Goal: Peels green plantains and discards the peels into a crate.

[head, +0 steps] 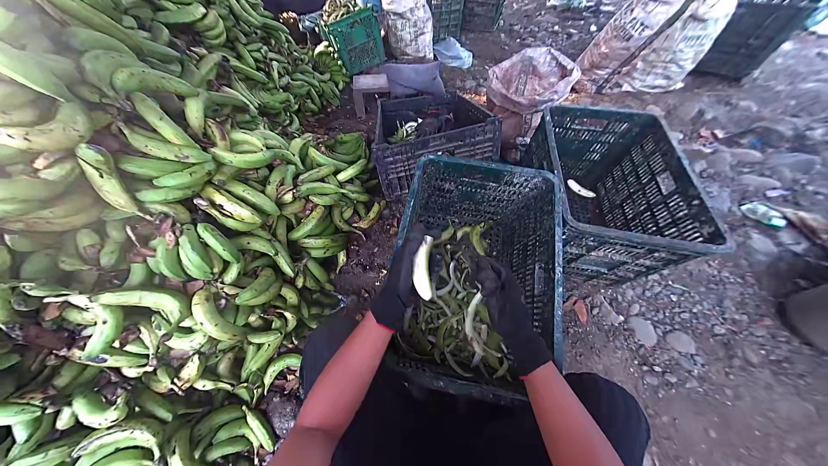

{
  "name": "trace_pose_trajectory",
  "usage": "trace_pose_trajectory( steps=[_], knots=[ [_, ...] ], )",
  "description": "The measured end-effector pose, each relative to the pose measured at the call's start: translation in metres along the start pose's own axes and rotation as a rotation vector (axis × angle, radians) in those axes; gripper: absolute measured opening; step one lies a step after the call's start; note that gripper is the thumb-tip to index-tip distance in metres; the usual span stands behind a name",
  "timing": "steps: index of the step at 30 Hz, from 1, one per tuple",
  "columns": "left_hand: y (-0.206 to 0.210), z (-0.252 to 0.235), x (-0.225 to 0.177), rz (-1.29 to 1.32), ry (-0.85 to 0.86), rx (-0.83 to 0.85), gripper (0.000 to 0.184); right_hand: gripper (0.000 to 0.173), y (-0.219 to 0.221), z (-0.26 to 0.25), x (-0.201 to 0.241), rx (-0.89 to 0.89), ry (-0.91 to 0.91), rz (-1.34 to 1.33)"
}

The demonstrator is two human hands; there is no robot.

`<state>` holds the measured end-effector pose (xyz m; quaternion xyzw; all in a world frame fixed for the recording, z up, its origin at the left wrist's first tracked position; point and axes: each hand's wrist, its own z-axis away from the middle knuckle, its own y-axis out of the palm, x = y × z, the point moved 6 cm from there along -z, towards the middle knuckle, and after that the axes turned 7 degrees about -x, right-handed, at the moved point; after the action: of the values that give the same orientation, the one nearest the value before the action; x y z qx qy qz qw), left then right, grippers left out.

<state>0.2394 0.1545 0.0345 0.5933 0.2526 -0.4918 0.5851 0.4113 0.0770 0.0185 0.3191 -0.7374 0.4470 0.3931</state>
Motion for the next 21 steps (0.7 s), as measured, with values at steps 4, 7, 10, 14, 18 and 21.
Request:
trace_pose_trajectory(
  steps=[4,7,10,14,18,21],
  knots=[
    [-0.005,0.005,-0.011,0.110,-0.048,-0.020,0.052,0.079,0.009,0.009,0.020,0.111,-0.254,0.385],
    [-0.004,0.006,-0.018,0.147,-0.096,-0.084,0.051,0.081,0.016,0.015,0.031,0.039,-0.400,0.414],
    [-0.005,0.007,-0.019,-0.018,-0.021,-0.069,0.046,0.080,0.015,0.014,0.033,0.011,-0.371,0.394],
    [-0.002,0.004,-0.013,-0.052,0.012,0.020,0.053,0.082,0.015,0.012,0.030,0.030,-0.283,0.377],
    [0.005,0.003,-0.011,0.108,-0.018,0.105,0.053,0.084,0.016,0.011,0.030,0.032,-0.280,0.359],
    [0.003,0.000,-0.009,0.185,-0.016,0.122,0.049,0.084,0.013,0.010,0.032,0.038,-0.334,0.333]
  ],
)
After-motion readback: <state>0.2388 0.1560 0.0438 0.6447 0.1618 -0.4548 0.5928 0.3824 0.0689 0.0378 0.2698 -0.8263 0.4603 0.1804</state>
